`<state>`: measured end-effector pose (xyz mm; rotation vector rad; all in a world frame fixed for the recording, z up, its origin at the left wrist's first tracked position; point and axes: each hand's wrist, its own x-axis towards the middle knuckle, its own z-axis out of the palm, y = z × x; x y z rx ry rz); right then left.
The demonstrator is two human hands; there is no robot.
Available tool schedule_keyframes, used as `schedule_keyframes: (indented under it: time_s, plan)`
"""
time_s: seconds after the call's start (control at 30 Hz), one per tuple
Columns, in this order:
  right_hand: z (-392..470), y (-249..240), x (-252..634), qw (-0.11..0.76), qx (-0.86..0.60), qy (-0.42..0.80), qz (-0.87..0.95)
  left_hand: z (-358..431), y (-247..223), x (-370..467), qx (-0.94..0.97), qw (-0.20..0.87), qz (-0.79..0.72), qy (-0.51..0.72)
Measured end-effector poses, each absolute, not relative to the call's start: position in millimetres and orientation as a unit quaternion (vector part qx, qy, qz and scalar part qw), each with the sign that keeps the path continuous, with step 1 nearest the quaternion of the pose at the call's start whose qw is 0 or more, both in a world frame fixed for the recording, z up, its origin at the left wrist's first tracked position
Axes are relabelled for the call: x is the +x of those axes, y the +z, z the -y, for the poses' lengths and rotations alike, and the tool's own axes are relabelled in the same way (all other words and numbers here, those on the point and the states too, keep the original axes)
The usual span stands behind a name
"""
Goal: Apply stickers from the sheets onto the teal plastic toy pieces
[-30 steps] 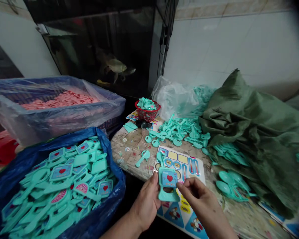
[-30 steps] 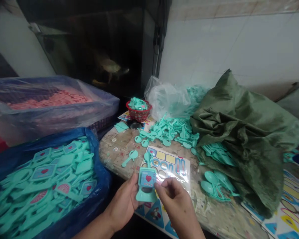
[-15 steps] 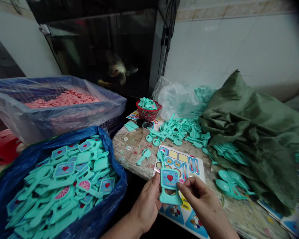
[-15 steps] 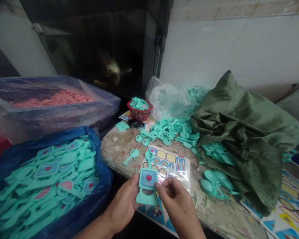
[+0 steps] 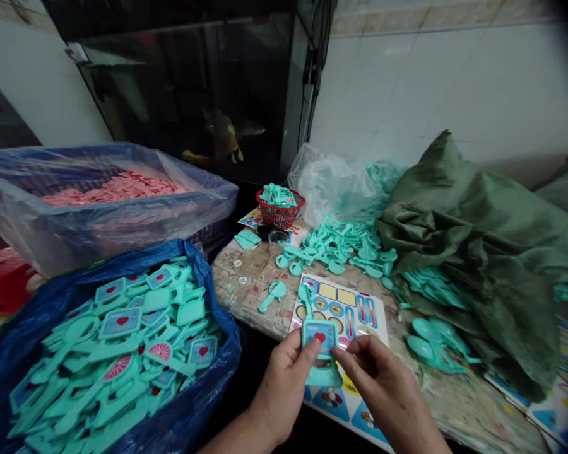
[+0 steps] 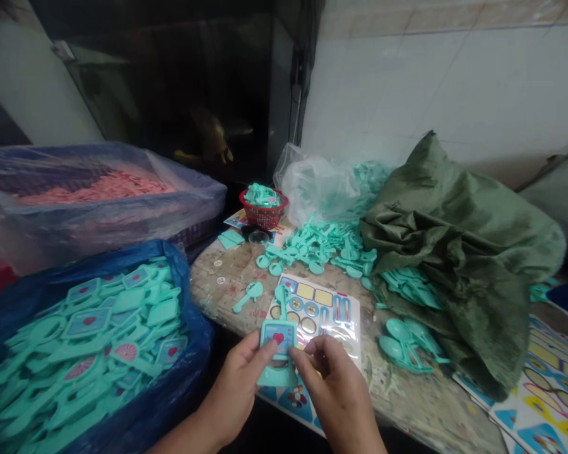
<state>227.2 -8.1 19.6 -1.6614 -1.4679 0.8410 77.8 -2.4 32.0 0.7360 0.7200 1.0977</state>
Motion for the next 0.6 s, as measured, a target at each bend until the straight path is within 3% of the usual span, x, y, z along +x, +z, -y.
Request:
schedule_keyframes:
  time_s: [0.2, 0.4, 0.6]
  plan:
    - [17.6, 22.7, 239.8, 0.303, -0.666, 0.191, 0.654, -3.4, 28.2, 68.0, 0.354, 0.675, -0.413, 0.499]
    - [8.2, 13.0, 228.1, 0.362, -0.617, 0.377, 0.589, 5.8, 20.8, 60.9, 0.458, 0.632, -0.432, 0.452]
    - [6.1, 30.6, 236.1, 0.374, -0.658, 0.375, 0.535, -3.1, 38.4, 21.6, 0.459, 0.587, -0.472, 0.472]
